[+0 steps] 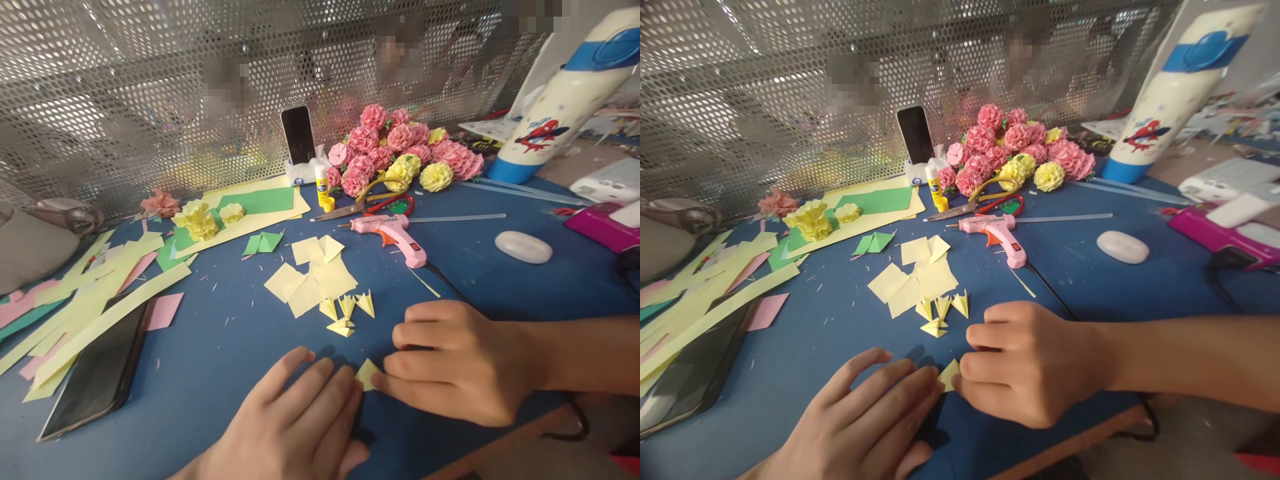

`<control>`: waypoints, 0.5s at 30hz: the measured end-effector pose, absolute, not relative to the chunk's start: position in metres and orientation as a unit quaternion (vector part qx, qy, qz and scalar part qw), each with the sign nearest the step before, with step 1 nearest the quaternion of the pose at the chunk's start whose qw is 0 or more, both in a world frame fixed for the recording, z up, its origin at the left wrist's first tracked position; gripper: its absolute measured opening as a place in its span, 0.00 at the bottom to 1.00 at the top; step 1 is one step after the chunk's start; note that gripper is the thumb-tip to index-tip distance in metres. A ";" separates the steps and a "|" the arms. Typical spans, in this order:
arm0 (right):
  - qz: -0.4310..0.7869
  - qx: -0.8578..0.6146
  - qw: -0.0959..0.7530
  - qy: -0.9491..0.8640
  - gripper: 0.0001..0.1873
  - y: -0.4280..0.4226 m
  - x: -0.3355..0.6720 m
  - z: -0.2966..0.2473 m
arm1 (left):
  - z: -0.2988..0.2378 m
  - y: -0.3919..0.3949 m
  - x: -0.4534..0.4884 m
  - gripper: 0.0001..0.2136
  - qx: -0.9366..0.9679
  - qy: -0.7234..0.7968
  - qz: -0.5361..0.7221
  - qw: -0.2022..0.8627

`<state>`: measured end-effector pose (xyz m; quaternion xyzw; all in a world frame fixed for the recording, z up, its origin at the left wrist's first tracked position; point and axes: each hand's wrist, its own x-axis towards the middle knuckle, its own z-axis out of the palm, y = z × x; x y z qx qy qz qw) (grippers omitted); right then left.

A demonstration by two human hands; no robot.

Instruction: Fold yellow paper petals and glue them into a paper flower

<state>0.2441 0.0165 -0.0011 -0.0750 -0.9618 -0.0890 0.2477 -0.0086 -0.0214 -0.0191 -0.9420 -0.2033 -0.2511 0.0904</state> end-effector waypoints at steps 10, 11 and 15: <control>-0.075 -0.060 0.247 -0.964 0.13 0.020 0.247 -0.002 | -0.021 -0.020 -0.007 0.13 -0.944 -0.191 -0.254 0.094; -0.076 -0.057 0.247 -0.964 0.12 0.020 0.247 -0.003 | -0.020 -0.021 -0.008 0.13 -0.944 -0.195 -0.251 0.090; -0.084 -0.046 0.247 -0.964 0.11 0.021 0.247 -0.005 | -0.019 -0.022 -0.010 0.13 -0.945 -0.195 -0.242 0.104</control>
